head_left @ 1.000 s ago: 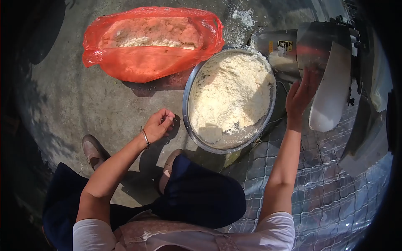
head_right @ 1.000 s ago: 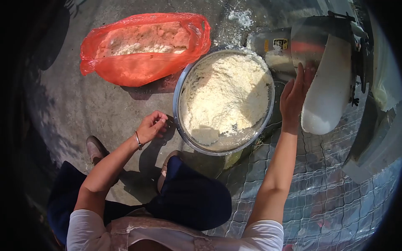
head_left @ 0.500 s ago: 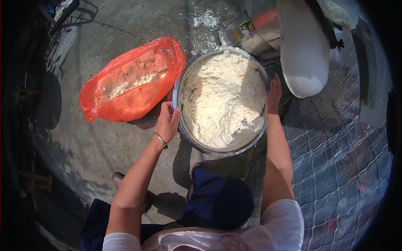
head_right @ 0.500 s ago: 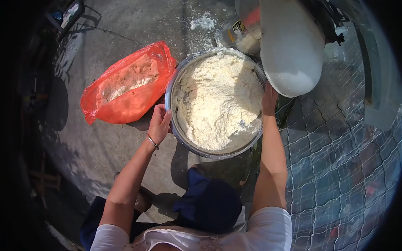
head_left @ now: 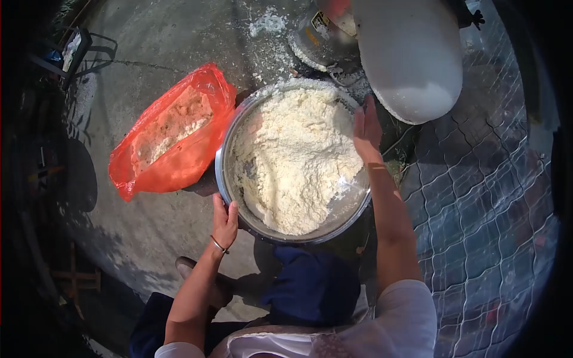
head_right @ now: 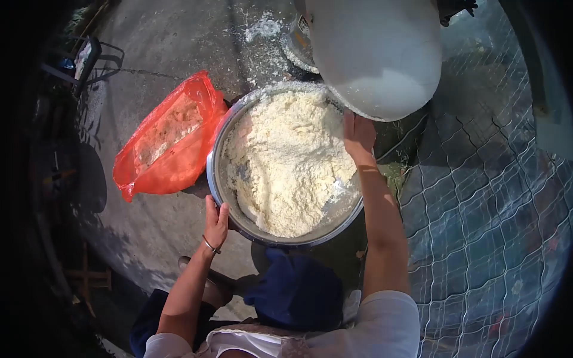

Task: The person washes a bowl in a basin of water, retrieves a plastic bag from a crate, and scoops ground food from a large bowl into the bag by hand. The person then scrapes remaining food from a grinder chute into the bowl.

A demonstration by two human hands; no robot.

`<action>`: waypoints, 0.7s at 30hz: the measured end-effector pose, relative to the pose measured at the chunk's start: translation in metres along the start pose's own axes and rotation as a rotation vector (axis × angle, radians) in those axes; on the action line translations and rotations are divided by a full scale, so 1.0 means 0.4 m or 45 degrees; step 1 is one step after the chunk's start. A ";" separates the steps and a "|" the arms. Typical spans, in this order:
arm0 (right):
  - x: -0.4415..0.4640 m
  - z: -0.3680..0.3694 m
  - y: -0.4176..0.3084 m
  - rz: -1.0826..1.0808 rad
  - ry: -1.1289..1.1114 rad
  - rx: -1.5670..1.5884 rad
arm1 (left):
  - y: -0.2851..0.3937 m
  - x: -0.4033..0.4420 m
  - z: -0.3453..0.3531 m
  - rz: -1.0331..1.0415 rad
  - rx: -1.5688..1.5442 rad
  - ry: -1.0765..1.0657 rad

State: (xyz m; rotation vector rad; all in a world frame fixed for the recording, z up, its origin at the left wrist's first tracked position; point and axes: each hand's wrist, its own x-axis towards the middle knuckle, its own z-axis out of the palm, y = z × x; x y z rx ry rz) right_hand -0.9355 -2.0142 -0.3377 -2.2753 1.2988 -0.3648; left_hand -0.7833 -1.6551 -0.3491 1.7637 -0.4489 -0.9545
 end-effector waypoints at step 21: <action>0.121 0.199 -0.262 -0.991 -0.523 0.122 | -0.046 -0.016 -0.076 -0.157 0.044 -0.101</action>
